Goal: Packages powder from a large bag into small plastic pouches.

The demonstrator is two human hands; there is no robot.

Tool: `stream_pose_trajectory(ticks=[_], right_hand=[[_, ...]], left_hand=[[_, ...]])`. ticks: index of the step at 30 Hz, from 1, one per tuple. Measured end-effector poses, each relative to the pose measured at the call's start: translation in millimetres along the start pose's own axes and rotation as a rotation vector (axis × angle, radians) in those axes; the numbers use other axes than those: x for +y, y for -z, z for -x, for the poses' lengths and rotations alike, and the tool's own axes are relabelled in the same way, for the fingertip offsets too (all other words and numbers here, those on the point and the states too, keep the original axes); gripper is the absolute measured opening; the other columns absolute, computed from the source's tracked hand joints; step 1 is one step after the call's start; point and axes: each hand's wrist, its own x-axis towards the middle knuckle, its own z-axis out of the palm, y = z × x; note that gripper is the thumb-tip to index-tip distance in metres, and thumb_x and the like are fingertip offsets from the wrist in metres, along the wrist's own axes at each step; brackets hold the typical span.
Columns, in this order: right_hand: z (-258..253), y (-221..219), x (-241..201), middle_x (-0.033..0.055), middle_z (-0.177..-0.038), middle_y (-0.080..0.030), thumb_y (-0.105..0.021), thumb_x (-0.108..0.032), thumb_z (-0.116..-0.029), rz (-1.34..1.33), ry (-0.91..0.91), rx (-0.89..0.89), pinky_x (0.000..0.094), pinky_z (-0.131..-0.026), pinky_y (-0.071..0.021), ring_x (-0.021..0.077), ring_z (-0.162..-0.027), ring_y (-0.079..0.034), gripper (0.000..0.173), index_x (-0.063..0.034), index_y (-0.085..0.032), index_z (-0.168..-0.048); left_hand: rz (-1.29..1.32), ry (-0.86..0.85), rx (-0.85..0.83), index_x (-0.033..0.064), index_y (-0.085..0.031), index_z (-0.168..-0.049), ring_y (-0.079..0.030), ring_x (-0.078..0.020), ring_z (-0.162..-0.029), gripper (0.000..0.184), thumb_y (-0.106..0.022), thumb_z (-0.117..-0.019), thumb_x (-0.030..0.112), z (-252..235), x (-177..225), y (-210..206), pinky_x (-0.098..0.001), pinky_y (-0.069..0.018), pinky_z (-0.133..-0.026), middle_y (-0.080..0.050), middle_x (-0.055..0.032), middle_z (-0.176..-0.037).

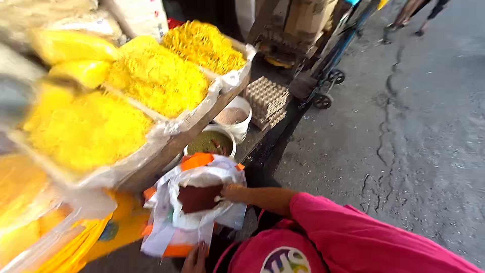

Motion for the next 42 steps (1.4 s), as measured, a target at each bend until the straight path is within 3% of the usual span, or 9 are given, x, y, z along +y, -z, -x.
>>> stream_pose_trajectory(ticks=[4,12,18,23,28,32,34,38,42], right_hand=[[-3.3,4.5,-1.6,0.0308,-0.14,-0.057,-0.052,-0.013,-0.1059,0.022,-0.1,-0.169,0.0689,-0.107,-0.0408,0.0496,-0.131,-0.053,0.036,0.0076,-0.06,-0.134],[-26.0,-12.2,1.5,0.0291,-0.129,-0.063,-0.059,-0.009,-0.099,0.225,-0.119,-0.291,0.0696,-0.099,-0.0449,0.0493,-0.123,-0.058,0.029,0.0054,-0.066,-0.124],[-33.8,-10.3,-4.1,0.0305,-0.129,-0.062,-0.064,-0.015,-0.0974,0.223,-0.138,-0.293,0.0688,-0.096,-0.0465,0.0498,-0.123,-0.057,0.033,0.0042,-0.065,-0.125],[-38.1,-19.5,-3.9,0.0289,-0.125,-0.064,-0.061,-0.009,-0.0972,0.306,-0.056,-0.334,0.0653,-0.101,-0.0435,0.048,-0.122,-0.058,0.035,0.0016,-0.063,-0.131],[-39.6,-18.2,-3.1,0.0282,-0.124,-0.065,-0.065,-0.008,-0.0941,0.317,-0.072,-0.342,0.0644,-0.102,-0.0419,0.0467,-0.123,-0.057,0.03,0.0053,-0.065,-0.121],[-44.8,-8.3,-2.8,0.0325,-0.139,-0.054,-0.061,-0.003,-0.0961,0.18,-0.173,-0.273,0.0667,-0.102,-0.0428,0.05,-0.131,-0.051,0.039,0.0101,-0.058,-0.132],[-49.8,-2.2,-5.1,0.0334,-0.144,-0.049,-0.062,0.002,-0.0938,0.096,-0.239,-0.206,0.0664,-0.095,-0.0488,0.0518,-0.125,-0.055,0.044,0.0103,-0.054,-0.136],[-57.8,10.6,-4.4,0.0336,-0.135,-0.056,-0.063,0.005,-0.0914,0.034,-0.225,-0.069,0.0691,-0.09,-0.0506,0.0539,-0.117,-0.06,0.042,0.0094,-0.058,-0.132],[-66.9,15.8,0.6,0.0314,-0.133,-0.059,-0.054,0.005,-0.0975,0.106,-0.232,-0.096,0.0663,-0.092,-0.0515,0.0506,-0.12,-0.061,0.034,0.0072,-0.061,-0.13]], left_hand=[[0.024,0.031,0.125,-0.0066,-0.069,-0.108,-0.068,-0.0053,-0.09,0.016,-0.061,-0.0978,0.004,2.4,41.4,-0.9,-0.0267,-0.0575,-0.087,-0.072,-0.004,-0.098],[0.214,-0.317,0.277,0.0104,-0.075,-0.107,-0.069,-0.0084,-0.094,0.014,-0.064,-0.0998,0.008,-36.6,77.1,5.8,-0.0288,-0.058,-0.087,-0.074,0.0028,-0.103],[0.197,-0.471,0.301,0.0117,-0.074,-0.114,-0.067,-0.0092,-0.103,0.016,-0.063,-0.1018,0.012,-57.7,100.6,-1.3,-0.0286,-0.0553,-0.094,-0.072,0.0029,-0.112],[0.167,-0.439,0.286,0.0103,-0.074,-0.114,-0.067,-0.0096,-0.103,0.016,-0.064,-0.101,0.011,-50.1,99.0,-4.9,-0.0271,-0.0561,-0.092,-0.071,0.0019,-0.113],[0.179,-0.413,0.327,0.0098,-0.075,-0.111,-0.068,-0.0109,-0.1,0.015,-0.066,-0.0996,0.01,-39.8,88.9,0.7,-0.0287,-0.0572,-0.09,-0.072,0.0005,-0.11],[0.177,-0.391,0.329,0.0091,-0.075,-0.112,-0.068,-0.01,-0.1,0.015,-0.065,-0.1001,0.01,-37.1,89.9,3.4,-0.0278,-0.057,-0.09,-0.072,0.001,-0.11],[0.169,-0.389,0.324,0.0088,-0.075,-0.111,-0.068,-0.0092,-0.099,0.015,-0.065,-0.1,0.01,-37.0,90.5,1.9,-0.0267,-0.0572,-0.089,-0.072,0.0013,-0.109],[0.146,-0.38,0.313,0.0102,-0.075,-0.111,-0.068,-0.0084,-0.1,0.015,-0.065,-0.0998,0.01,-36.1,89.5,0.1,-0.0264,-0.0574,-0.088,-0.072,0.0024,-0.11],[0.122,-0.4,0.319,0.01,-0.075,-0.111,-0.067,-0.0078,-0.101,0.015,-0.064,-0.1013,0.012,-47.9,95.0,2.3,-0.0258,-0.0568,-0.089,-0.072,0.003,-0.11]])
